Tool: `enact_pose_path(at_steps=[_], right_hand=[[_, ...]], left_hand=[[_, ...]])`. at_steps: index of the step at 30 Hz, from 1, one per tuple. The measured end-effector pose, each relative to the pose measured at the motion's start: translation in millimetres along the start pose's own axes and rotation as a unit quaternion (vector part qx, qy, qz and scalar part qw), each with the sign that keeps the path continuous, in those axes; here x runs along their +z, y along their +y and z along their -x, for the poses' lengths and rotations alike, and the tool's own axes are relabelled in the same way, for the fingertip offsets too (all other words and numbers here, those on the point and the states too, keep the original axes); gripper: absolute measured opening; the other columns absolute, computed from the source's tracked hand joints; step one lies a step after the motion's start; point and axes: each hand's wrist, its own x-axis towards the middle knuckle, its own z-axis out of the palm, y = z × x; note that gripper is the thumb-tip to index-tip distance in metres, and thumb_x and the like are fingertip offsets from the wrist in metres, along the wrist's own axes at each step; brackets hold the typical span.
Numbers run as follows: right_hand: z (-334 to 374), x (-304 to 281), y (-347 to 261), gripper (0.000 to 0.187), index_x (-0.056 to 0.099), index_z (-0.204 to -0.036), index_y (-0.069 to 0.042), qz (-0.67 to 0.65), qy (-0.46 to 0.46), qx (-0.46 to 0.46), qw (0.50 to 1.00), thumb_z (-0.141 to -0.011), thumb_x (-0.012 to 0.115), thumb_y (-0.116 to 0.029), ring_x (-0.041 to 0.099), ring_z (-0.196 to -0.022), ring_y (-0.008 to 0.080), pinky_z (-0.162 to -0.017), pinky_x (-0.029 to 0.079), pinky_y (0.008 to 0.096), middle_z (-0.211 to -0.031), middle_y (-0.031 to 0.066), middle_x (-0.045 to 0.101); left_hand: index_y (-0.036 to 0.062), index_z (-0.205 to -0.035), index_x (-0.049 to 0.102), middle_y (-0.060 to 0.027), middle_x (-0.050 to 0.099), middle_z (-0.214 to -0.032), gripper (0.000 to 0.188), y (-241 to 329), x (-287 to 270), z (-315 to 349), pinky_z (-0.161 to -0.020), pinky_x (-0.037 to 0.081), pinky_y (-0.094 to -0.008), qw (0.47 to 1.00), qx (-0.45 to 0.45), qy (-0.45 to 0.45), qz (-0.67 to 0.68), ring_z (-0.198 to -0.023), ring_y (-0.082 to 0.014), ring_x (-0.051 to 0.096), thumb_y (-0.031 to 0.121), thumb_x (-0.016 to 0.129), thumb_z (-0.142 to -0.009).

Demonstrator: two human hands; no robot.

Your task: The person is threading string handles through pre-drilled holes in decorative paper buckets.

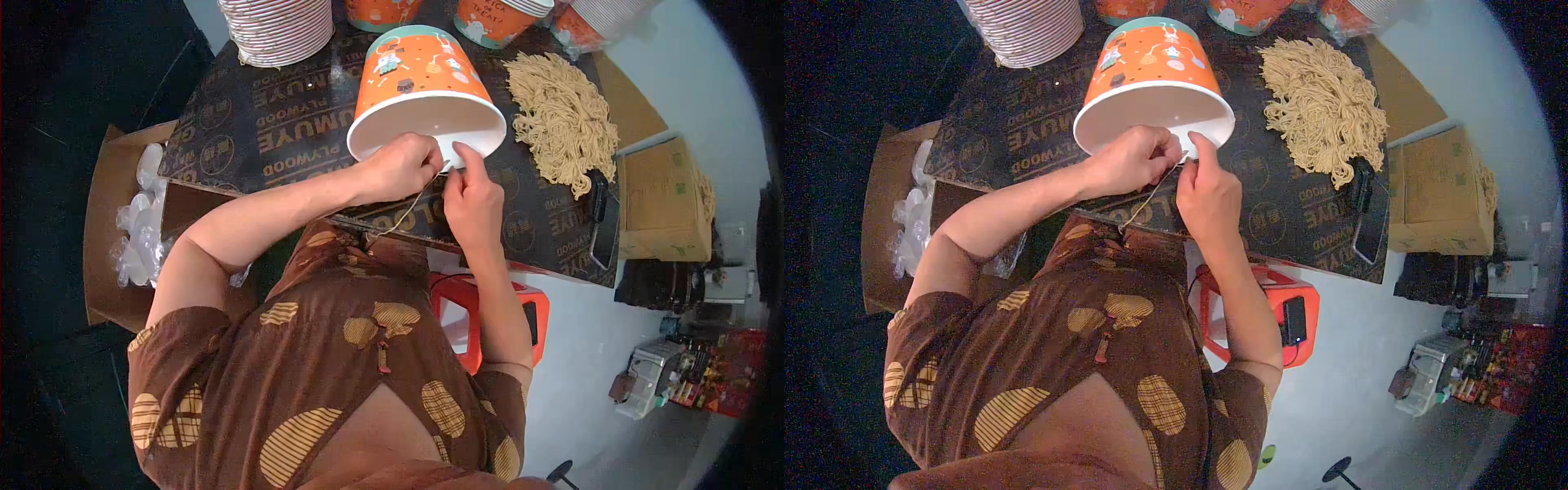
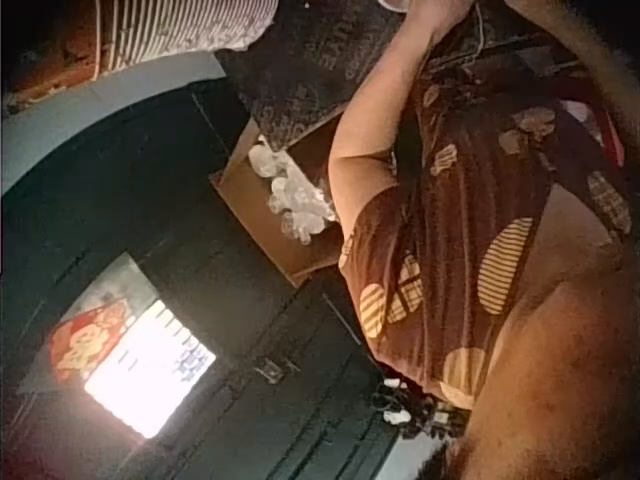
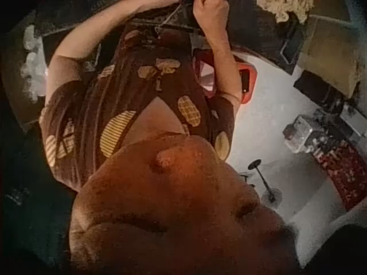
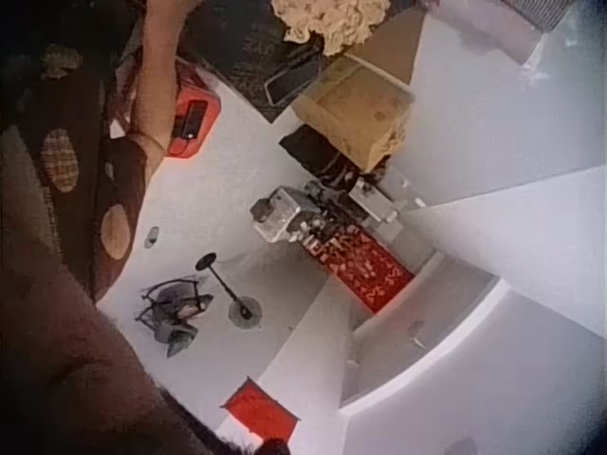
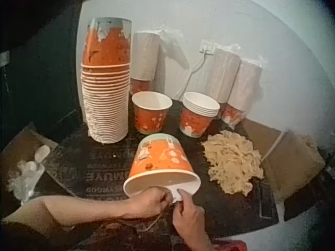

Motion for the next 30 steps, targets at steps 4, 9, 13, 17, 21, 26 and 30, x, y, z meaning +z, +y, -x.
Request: enact_pose_path(at_steps=[4, 9, 13, 17, 21, 26, 30], right_hand=[[-4.5, 2.4, 2.8, 0.007, 0.058, -0.091, -0.006, 0.064, -0.048, -0.023, 0.997, -0.085, 0.058, -0.010, 0.063, -0.069, 0.0413, -0.061, 0.048, 0.0502, -0.072, 0.0214, 0.063], [0.6, -14.7, 3.6, 0.006, 0.058, -0.083, -0.002, -0.004, -0.023, -0.025, 0.999, -0.083, 0.060, -0.008, 0.062, -0.061, 0.0358, -0.058, 0.049, 0.0435, -0.069, 0.0175, 0.062], [-0.7, -29.4, 1.7, 0.009, 0.057, -0.088, 0.003, -0.158, -0.113, 0.194, 0.962, -0.082, 0.059, -0.004, 0.060, -0.058, 0.0269, -0.057, 0.048, 0.0378, -0.073, 0.0154, 0.062], [0.1, -21.8, 4.2, 0.014, 0.058, -0.094, 0.004, -0.228, -0.103, 0.263, 0.932, -0.084, 0.056, -0.005, 0.062, -0.062, 0.0280, -0.061, 0.049, 0.0379, -0.071, 0.0155, 0.062], [2.5, -19.4, 3.4, 0.016, 0.060, -0.097, 0.002, -0.036, -0.081, 0.133, 0.987, -0.085, 0.058, -0.009, 0.064, -0.067, 0.0323, -0.064, 0.050, 0.0413, -0.072, 0.0177, 0.064], [-2.5, -11.8, 3.0, 0.017, 0.065, -0.094, -0.002, 0.052, -0.104, 0.091, 0.989, -0.085, 0.062, -0.016, 0.064, -0.077, 0.0405, -0.068, 0.049, 0.0476, -0.079, 0.0217, 0.066], [-3.7, -6.2, 5.5, 0.017, 0.065, -0.086, 0.000, 0.032, -0.074, 0.067, 0.995, -0.084, 0.061, -0.016, 0.064, -0.077, 0.0408, -0.068, 0.049, 0.0473, -0.078, 0.0218, 0.065]], left_hand=[[-0.0010, -0.081, 0.057, -0.0037, 0.057, -0.068, 0.008, -5.6, 0.6, -0.4, -0.056, 0.047, -0.0302, 0.999, 0.007, -0.008, 0.040, -0.062, -0.0118, 0.056, 0.001, 0.055, -0.089], [-0.0012, -0.082, 0.056, -0.0032, 0.056, -0.069, 0.008, -3.4, 0.3, 0.9, -0.053, 0.046, -0.0291, 0.998, 0.002, -0.003, 0.057, -0.060, -0.0107, 0.055, 0.001, 0.054, -0.089], [-0.0004, -0.083, 0.057, -0.0019, 0.056, -0.070, 0.007, -4.4, -0.2, 1.9, -0.050, 0.045, -0.0269, 0.996, -0.041, -0.021, 0.071, -0.060, -0.0089, 0.054, 0.002, 0.055, -0.089], [0.0004, -0.083, 0.057, -0.0012, 0.056, -0.070, 0.007, -4.0, -0.1, 1.0, -0.049, 0.044, -0.0254, 0.996, -0.038, -0.023, 0.076, -0.059, -0.0085, 0.054, 0.002, 0.055, -0.089], [0.0004, -0.082, 0.056, -0.0010, 0.056, -0.069, 0.007, -5.5, 1.3, 1.2, -0.048, 0.044, -0.0255, 0.997, -0.022, -0.007, 0.072, -0.058, -0.0085, 0.054, 0.001, 0.055, -0.089], [-0.0026, -0.075, 0.060, -0.0101, 0.061, -0.065, 0.007, -2.7, 0.3, 2.1, -0.057, 0.047, -0.0341, 0.996, -0.029, 0.013, 0.087, -0.062, -0.0164, 0.060, 0.000, 0.056, -0.080], [-0.0001, -0.080, 0.057, -0.0013, 0.055, -0.067, 0.006, -11.8, 3.5, 1.1, -0.051, 0.044, -0.0273, 0.998, 0.008, 0.012, 0.058, -0.060, -0.0089, 0.055, 0.000, 0.056, -0.086]])
